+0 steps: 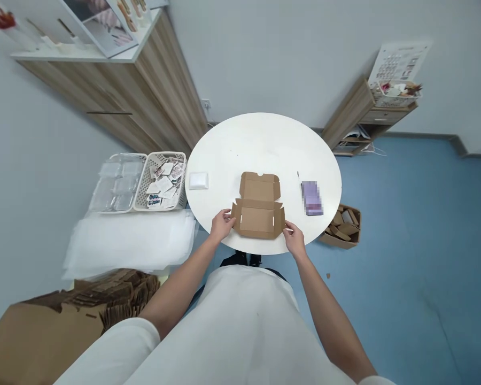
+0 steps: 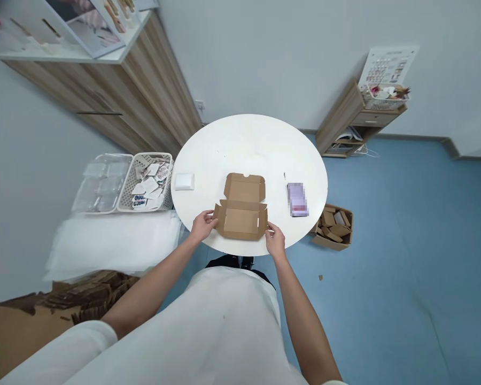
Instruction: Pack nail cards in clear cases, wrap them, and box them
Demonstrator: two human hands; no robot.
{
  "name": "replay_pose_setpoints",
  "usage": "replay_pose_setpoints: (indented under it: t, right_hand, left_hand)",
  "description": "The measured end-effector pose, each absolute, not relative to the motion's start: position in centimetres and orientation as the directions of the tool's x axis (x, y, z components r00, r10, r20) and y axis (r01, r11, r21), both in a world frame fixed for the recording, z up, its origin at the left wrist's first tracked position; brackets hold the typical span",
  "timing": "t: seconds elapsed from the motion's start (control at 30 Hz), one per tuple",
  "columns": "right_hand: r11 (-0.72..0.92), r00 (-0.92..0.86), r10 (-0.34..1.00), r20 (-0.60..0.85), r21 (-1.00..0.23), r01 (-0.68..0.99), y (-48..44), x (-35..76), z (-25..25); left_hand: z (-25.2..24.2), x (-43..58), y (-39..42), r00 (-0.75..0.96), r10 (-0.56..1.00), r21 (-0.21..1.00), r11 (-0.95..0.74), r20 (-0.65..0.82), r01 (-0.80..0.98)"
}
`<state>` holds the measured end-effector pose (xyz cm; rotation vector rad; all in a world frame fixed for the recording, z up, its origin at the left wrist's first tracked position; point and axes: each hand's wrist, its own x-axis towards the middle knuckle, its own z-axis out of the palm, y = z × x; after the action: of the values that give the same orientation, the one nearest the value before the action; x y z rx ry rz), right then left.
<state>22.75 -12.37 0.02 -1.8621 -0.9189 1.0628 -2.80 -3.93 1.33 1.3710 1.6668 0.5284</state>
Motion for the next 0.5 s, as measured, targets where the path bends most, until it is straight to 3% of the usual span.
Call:
replay_pose_setpoints:
  t: [0.37, 0.5]
  right_hand:
    - [-0.494, 0.495, 0.811, -0.311, -0.818, 0.295, -10.3, 22.1, -0.4]
    - [-0.55, 0.53, 0.778, -0.338, -0.775, 0.313, -10.5, 22.2, -1.0]
  left_hand:
    - [-0.8, -3.6, -0.8, 0.108, 0.94, 0.841, 0.232, -0.323, 0.489]
    - [-0.9, -4.3, -1.6, 0.1, 0.977, 0.824, 0.104, -0.191, 0.556]
